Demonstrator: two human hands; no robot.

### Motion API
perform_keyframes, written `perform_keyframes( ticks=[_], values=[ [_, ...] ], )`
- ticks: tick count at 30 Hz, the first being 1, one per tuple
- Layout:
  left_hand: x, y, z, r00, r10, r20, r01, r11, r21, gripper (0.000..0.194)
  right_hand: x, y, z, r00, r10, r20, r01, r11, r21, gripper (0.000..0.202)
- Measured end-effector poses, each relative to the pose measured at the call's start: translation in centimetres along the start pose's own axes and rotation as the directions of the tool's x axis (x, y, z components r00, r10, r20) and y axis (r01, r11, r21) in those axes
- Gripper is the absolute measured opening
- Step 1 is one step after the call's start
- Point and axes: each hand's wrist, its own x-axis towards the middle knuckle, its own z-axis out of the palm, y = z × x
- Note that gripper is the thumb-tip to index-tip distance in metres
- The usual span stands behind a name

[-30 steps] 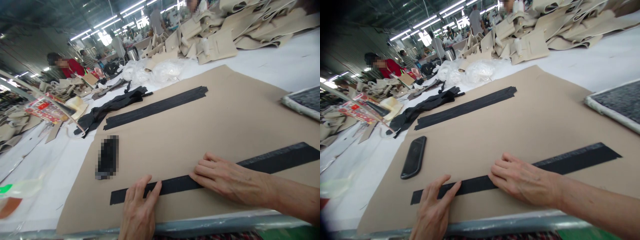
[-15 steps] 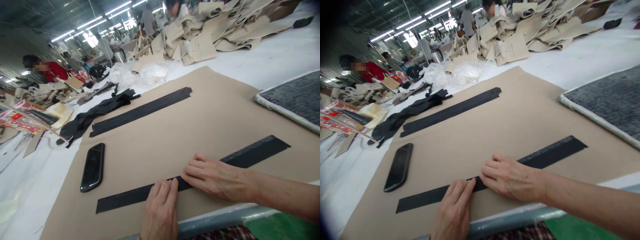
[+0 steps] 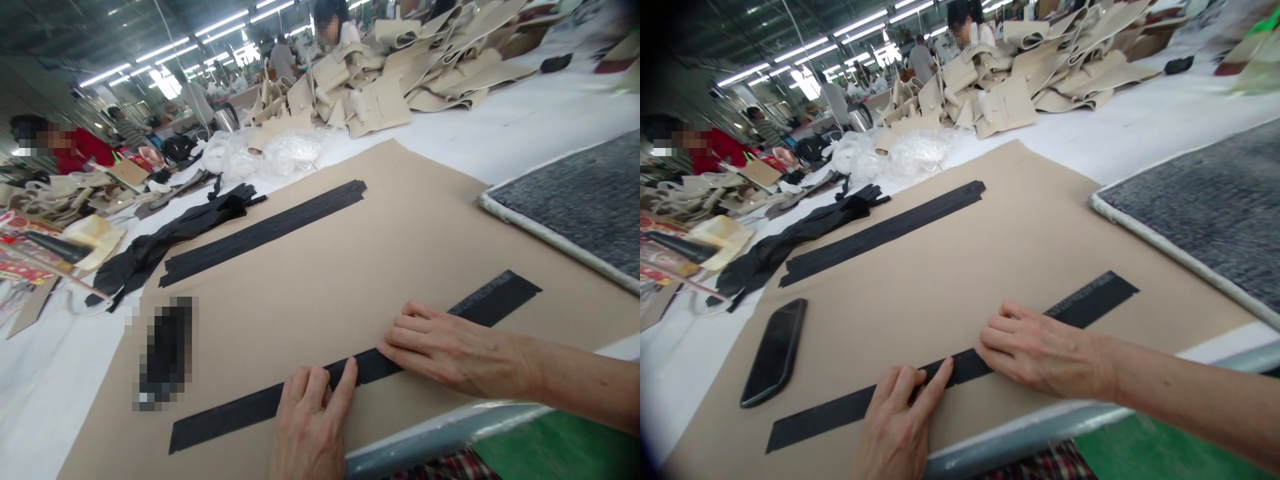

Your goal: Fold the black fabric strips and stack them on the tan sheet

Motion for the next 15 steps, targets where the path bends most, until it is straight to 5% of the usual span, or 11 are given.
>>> perform_keyframes(
  ticks=[8,15],
  values=[
    [1.2,0.2,-0.4,0.998,0.014,-0.057,-0.019,0.996,-0.082,0.054,-1.7,0.4,-0.7,0.999,0.035,0.012,-0.035,0.999,0.0,0.03],
    [5.8,4.8,-0.2,0.996,-0.025,-0.081,-0.009,0.919,-0.395,0.047,-1.8,0.2,-0.7,1.0,0.029,-0.011,-0.03,0.999,-0.037,0.031]
  ],
)
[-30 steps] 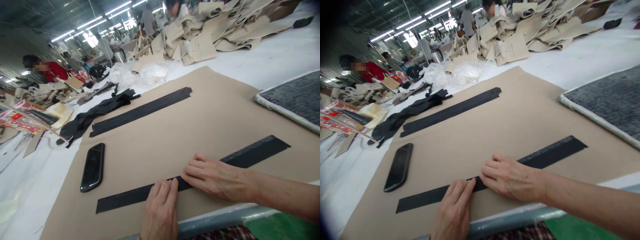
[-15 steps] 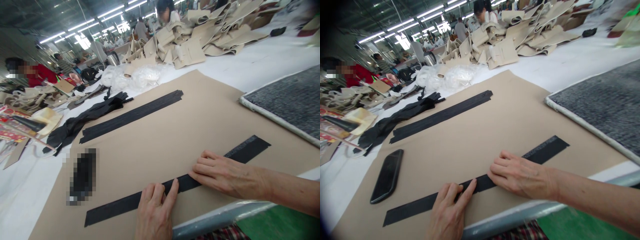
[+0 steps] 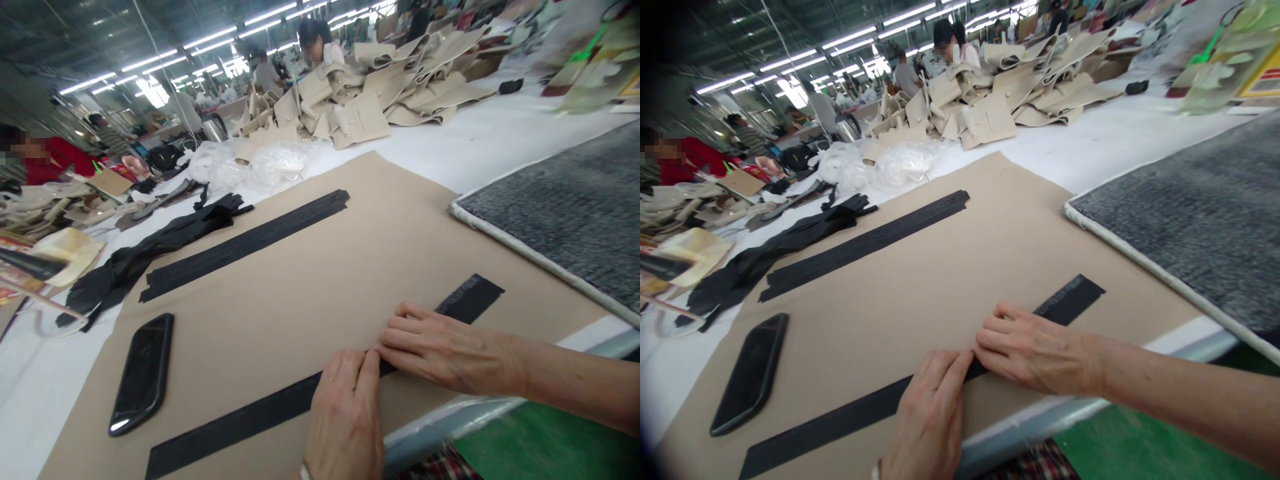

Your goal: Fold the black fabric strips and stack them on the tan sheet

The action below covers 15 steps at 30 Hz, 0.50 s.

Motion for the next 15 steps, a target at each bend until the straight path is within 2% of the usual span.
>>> perform_keyframes(
  ticks=[4,15],
  values=[
    [0.4,0.5,1.0,1.0,-0.018,0.005,0.017,0.998,0.055,0.046,-0.5,0.2,0.0,1.0,0.0,0.006,0.0,1.0,-0.016,0.03],
    [-0.2,0.0,1.8,0.999,0.038,-0.001,-0.037,0.989,0.145,0.052,-3.5,1.2,-1.0,0.999,0.033,-0.006,-0.033,0.999,-0.042,0.031]
  ],
)
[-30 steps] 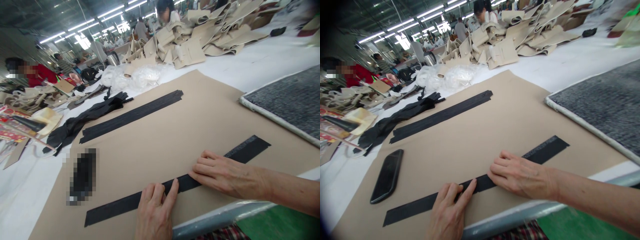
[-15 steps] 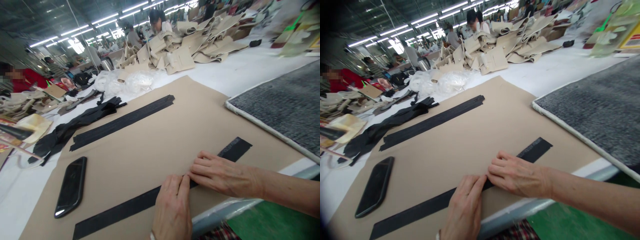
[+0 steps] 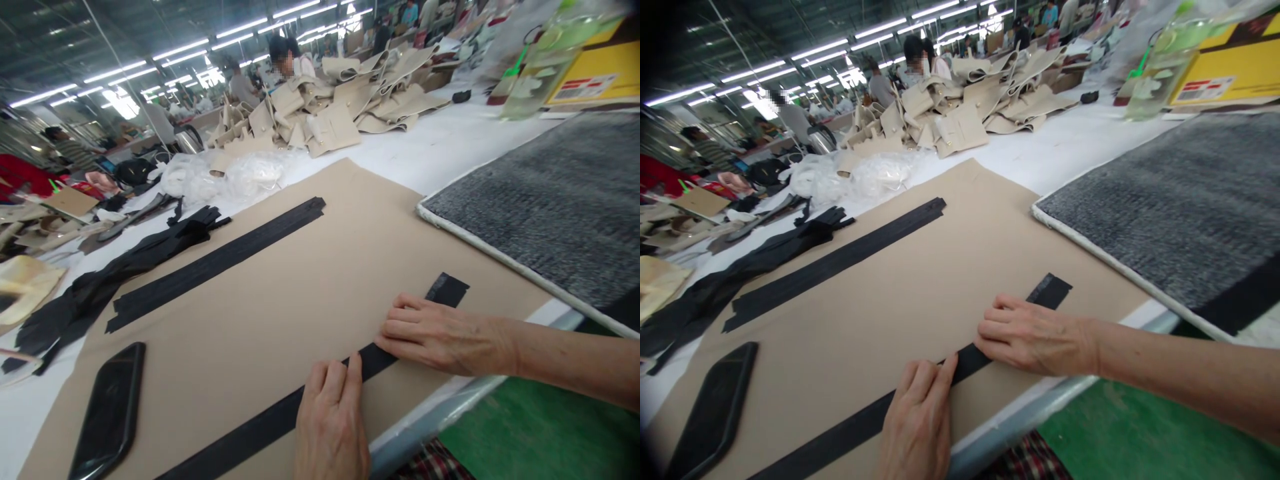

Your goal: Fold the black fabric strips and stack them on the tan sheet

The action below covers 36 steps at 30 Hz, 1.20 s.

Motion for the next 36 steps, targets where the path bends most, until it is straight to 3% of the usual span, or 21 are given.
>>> perform_keyframes(
  ticks=[12,20,25,32,36],
  values=[
    [0.3,0.1,1.0,0.997,-0.033,0.072,0.019,0.983,0.181,0.066,-2.2,1.2,-0.9,0.998,-0.003,0.056,0.005,0.999,-0.037,0.028],
    [1.5,-0.1,1.1,0.984,0.17,0.043,-0.175,0.968,0.178,0.053,-4.3,1.7,-1.7,0.995,0.039,0.089,-0.034,0.998,-0.057,0.028],
    [2.3,0.5,1.4,0.979,0.155,0.133,-0.18,0.963,0.199,0.061,-5.1,1.9,-2.1,0.994,0.054,0.096,-0.047,0.996,-0.073,0.028],
    [3.2,1.2,1.8,0.986,0.122,0.116,-0.151,0.948,0.279,0.066,-6.3,2.1,-2.7,0.992,0.083,0.099,-0.073,0.992,-0.098,0.026],
    [3.7,1.3,1.6,0.978,0.165,0.128,-0.192,0.95,0.244,0.063,-7.3,2.5,-2.7,0.991,0.094,0.099,-0.082,0.99,-0.113,0.025]
  ],
)
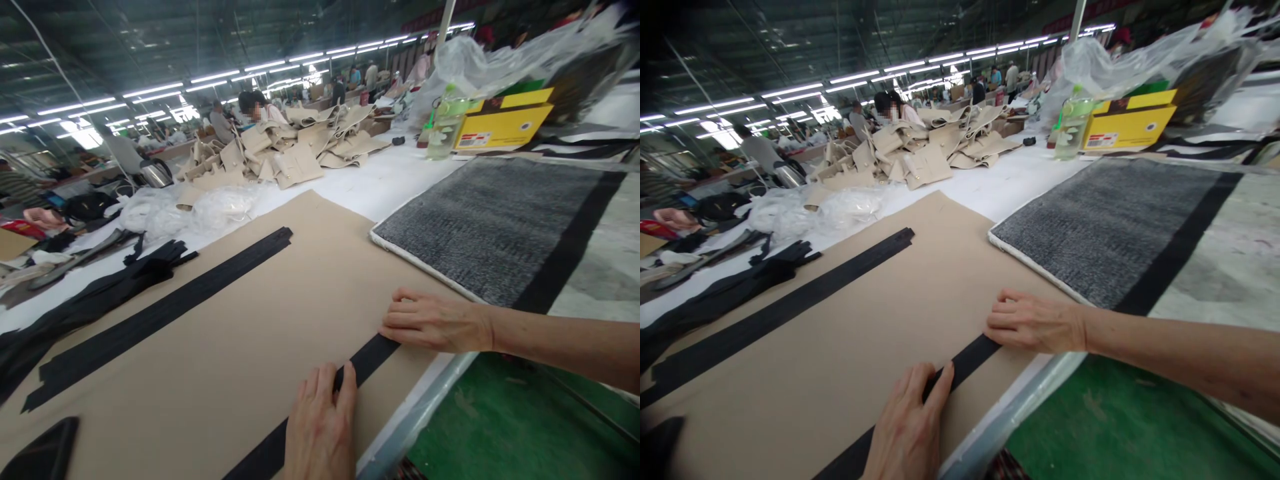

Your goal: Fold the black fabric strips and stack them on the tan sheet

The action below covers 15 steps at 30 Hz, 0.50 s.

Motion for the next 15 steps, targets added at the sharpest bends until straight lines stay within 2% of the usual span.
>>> perform_keyframes(
  ticks=[4,7,11,15],
  values=[
    [0.6,0.2,0.2,0.999,0.033,0.018,-0.032,0.998,-0.058,0.055,-0.8,0.2,-0.1,1.0,0.016,0.002,-0.016,1.0,-0.018,0.026],
    [1.0,0.5,0.5,0.998,0.05,0.022,-0.049,0.996,-0.069,0.057,-1.1,0.3,-0.2,1.0,0.024,0.002,-0.024,0.999,-0.03,0.026],
    [1.2,1.1,0.9,1.0,0.017,-0.024,-0.018,0.999,-0.027,0.064,-1.7,0.5,-0.2,0.999,0.044,0.004,-0.043,0.998,-0.037,0.025],
    [1.1,1.5,1.4,0.996,0.022,-0.081,-0.022,1.0,0.006,0.063,-2.4,0.7,-0.1,0.998,0.068,0.011,-0.067,0.997,-0.047,0.025]
  ],
)
